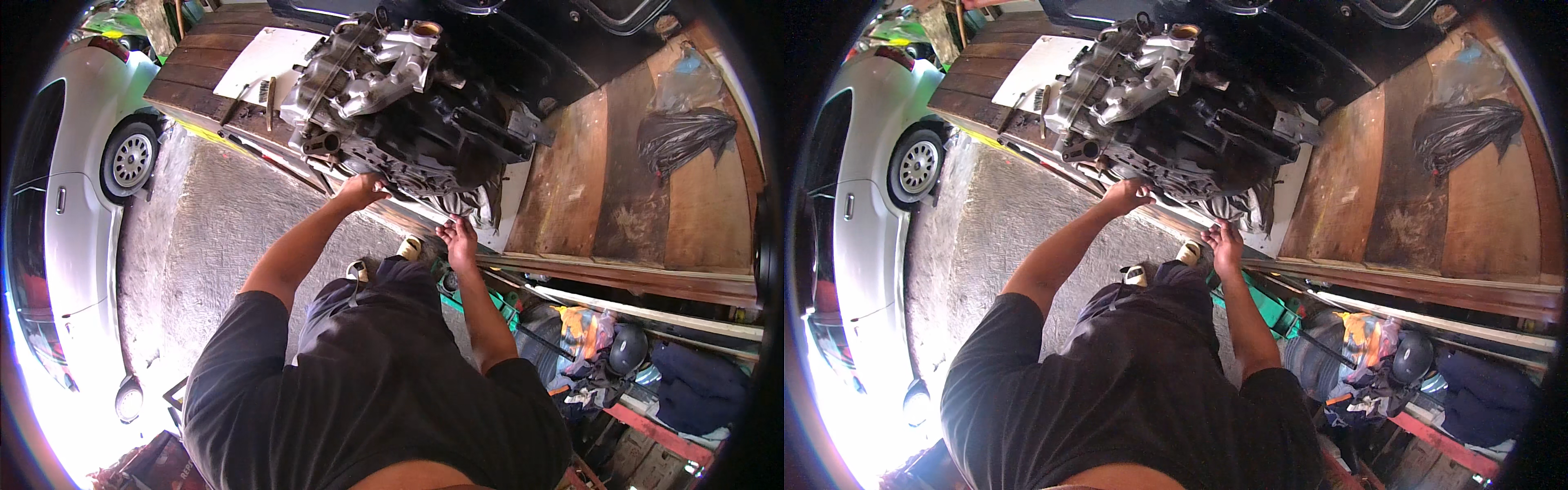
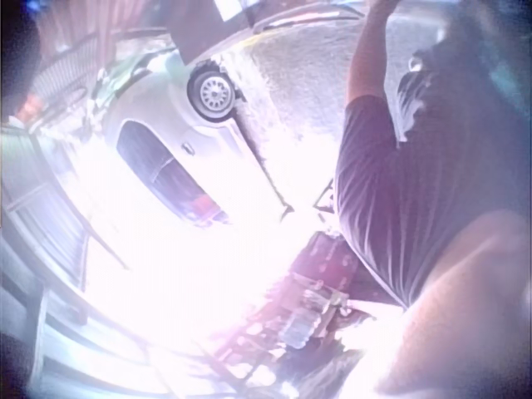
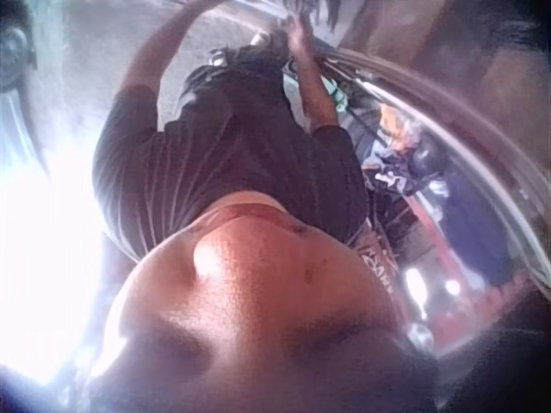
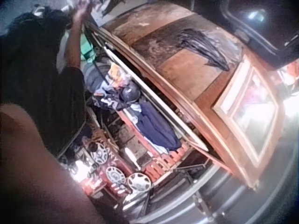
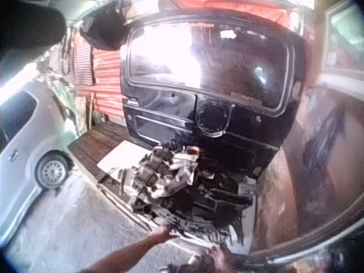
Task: The person uses a wrench to loosen and tighten bolts on a car engine block resting on a wooden workbench. They repeatedly adjust the tool and reposition their hands to access different fasteners on the engine's lower section.
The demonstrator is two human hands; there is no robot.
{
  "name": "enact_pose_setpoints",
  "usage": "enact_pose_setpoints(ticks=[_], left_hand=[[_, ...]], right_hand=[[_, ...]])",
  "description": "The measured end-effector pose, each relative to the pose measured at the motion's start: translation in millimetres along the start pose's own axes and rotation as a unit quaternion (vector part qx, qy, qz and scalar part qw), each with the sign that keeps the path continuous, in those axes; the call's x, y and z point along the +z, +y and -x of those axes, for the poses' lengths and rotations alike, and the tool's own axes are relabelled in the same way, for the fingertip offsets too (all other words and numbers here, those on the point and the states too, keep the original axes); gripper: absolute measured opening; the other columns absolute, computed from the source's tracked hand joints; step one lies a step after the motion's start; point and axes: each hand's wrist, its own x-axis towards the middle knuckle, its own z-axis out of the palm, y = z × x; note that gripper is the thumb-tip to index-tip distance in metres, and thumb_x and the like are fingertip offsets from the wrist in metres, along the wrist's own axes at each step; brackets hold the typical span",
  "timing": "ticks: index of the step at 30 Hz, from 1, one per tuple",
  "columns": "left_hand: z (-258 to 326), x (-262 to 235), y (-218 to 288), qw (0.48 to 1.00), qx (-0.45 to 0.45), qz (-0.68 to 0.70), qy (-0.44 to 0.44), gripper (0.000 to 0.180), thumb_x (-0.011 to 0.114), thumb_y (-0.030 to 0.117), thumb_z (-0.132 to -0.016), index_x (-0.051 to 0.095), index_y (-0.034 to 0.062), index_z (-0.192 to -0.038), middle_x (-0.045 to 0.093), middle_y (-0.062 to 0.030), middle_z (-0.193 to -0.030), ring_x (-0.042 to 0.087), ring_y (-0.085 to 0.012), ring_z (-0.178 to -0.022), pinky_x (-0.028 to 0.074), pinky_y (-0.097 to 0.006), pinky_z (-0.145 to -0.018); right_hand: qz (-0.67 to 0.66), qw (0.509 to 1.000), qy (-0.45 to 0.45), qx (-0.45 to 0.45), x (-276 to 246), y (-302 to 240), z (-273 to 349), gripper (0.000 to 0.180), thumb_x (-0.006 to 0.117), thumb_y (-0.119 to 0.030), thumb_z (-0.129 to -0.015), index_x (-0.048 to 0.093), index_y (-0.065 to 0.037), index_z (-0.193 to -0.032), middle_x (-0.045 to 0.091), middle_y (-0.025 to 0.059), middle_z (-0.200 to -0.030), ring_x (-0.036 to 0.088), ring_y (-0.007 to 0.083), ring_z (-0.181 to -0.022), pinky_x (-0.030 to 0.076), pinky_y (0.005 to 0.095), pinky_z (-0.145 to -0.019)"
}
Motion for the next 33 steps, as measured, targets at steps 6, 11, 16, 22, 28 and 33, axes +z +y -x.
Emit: enact_pose_setpoints(ticks=[6,11,16,22,28,33], left_hand=[[-20.8,13.9,3.1,0.999,-0.033,0.025,-0.013,0.041,0.071,0.040,-0.072,0.065,0.0094,-0.098,0.066,-0.0078,-0.089,0.063,-0.0205,-0.083,0.049,-0.034,-0.072],[-20.9,10.0,14.0,0.999,-0.053,0.011,-0.005,0.040,0.070,0.045,-0.071,0.068,0.0101,-0.090,0.067,-0.0088,-0.084,0.064,-0.0226,-0.078,0.050,-0.035,-0.070],[-26.5,19.0,15.4,0.994,-0.107,-0.018,-0.002,0.040,0.068,0.050,-0.070,0.070,0.0135,-0.086,0.068,-0.0081,-0.083,0.065,-0.0243,-0.079,0.050,-0.035,-0.071],[-25.0,7.6,23.5,0.993,-0.096,-0.069,-0.027,0.039,0.065,0.053,-0.072,0.070,0.0168,-0.086,0.068,-0.0066,-0.084,0.065,-0.0244,-0.078,0.050,-0.036,-0.071],[-28.3,36.0,-8.2,0.965,0.017,-0.260,0.021,0.039,0.055,0.056,-0.078,0.067,0.0210,-0.090,0.067,-0.0025,-0.087,0.064,-0.0221,-0.081,0.047,-0.040,-0.075],[-34.2,56.0,-29.3,0.912,0.145,-0.340,0.178,0.037,0.053,0.053,-0.079,0.067,0.0199,-0.086,0.064,-0.0028,-0.094,0.062,-0.0214,-0.083,0.042,-0.044,-0.076]], right_hand=[[-0.142,0.989,-0.031,0.027,-35.7,41.2,-14.1,0.025,0.057,-0.026,-0.088,0.058,-0.006,-0.102,0.059,0.0052,-0.084,0.059,0.0229,-0.077,0.048,0.0385,-0.075],[-0.157,0.987,-0.033,0.027,-43.0,45.3,-21.9,0.025,0.059,-0.027,-0.087,0.058,-0.006,-0.101,0.058,0.0055,-0.083,0.057,0.0217,-0.076,0.047,0.0382,-0.075],[-0.154,0.987,-0.037,0.023,-43.3,41.7,-31.1,0.025,0.059,-0.027,-0.087,0.058,-0.006,-0.099,0.058,0.0058,-0.083,0.055,0.0204,-0.077,0.046,0.0384,-0.075],[-0.147,0.988,-0.020,0.036,-42.3,43.7,-33.6,0.024,0.058,-0.027,-0.088,0.058,-0.006,-0.099,0.057,0.0054,-0.083,0.054,0.0198,-0.079,0.045,0.0386,-0.076],[-0.154,0.986,-0.043,0.049,-47.0,49.0,-38.4,0.022,0.056,-0.026,-0.088,0.058,-0.008,-0.102,0.061,0.0055,-0.086,0.059,0.0221,-0.083,0.047,0.0396,-0.081],[-0.127,0.984,-0.021,0.122,-49.3,47.5,-35.6,0.021,0.054,-0.023,-0.090,0.057,-0.010,-0.107,0.061,0.0036,-0.087,0.060,0.0205,-0.087,0.048,0.0390,-0.080]])
